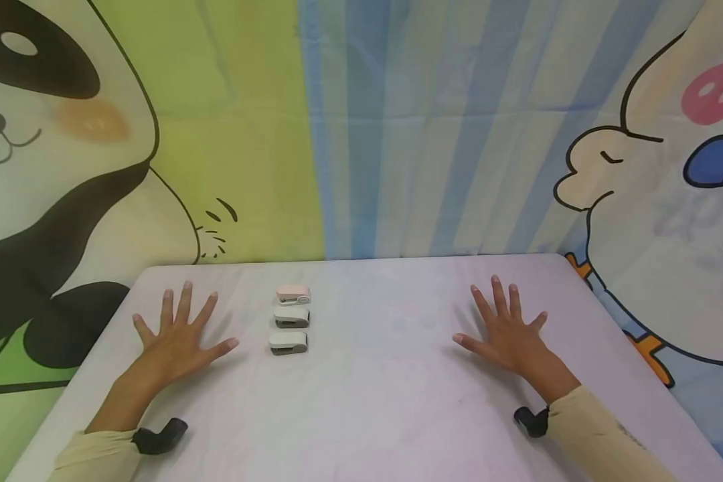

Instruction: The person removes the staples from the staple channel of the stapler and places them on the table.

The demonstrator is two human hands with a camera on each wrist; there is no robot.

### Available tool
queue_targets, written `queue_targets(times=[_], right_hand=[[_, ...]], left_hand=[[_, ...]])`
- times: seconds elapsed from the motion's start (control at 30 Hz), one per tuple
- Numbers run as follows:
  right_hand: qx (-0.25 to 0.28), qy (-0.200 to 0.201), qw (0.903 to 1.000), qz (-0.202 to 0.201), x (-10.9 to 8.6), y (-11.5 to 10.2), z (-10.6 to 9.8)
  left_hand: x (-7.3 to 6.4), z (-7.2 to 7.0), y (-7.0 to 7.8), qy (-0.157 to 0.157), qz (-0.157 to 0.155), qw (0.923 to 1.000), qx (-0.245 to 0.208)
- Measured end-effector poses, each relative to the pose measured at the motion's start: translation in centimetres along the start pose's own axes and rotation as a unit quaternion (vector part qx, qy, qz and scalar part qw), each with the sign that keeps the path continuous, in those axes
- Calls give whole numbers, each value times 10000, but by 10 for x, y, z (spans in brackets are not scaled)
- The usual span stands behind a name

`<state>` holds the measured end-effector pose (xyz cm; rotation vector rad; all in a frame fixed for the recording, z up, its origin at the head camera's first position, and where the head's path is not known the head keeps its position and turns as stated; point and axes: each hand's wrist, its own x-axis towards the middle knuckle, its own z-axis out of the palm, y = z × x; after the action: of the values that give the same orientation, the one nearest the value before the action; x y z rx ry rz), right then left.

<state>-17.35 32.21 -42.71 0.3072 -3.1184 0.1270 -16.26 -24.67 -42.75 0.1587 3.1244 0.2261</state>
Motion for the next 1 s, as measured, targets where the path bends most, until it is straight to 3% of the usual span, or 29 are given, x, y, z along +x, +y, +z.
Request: queue_targets(times=[0.2,0.33,0.5,0.6,0.83,1.0], right_hand=[[-175,69,9998,13,1,0,3],[-140,86,9996,-244,3,-1,4],[234,232,9965,-766,7,-7,2],[645,305,9932,-922,9,-15,-2],[1352,1165,9707,-1607,18,-36,2],[1604,1465,9600,-1766,24,-51,6]], left_hand=[[-3,-4,6,63,105,9999,-21],[-5,-8,13,251,191,9995,45],[-6,-11,21,600,383,9975,-24],[-7,-15,28,605,469,9965,-336],[-10,-17,43,533,662,9906,-1068],[-10,-15,51,564,806,9858,-1360]])
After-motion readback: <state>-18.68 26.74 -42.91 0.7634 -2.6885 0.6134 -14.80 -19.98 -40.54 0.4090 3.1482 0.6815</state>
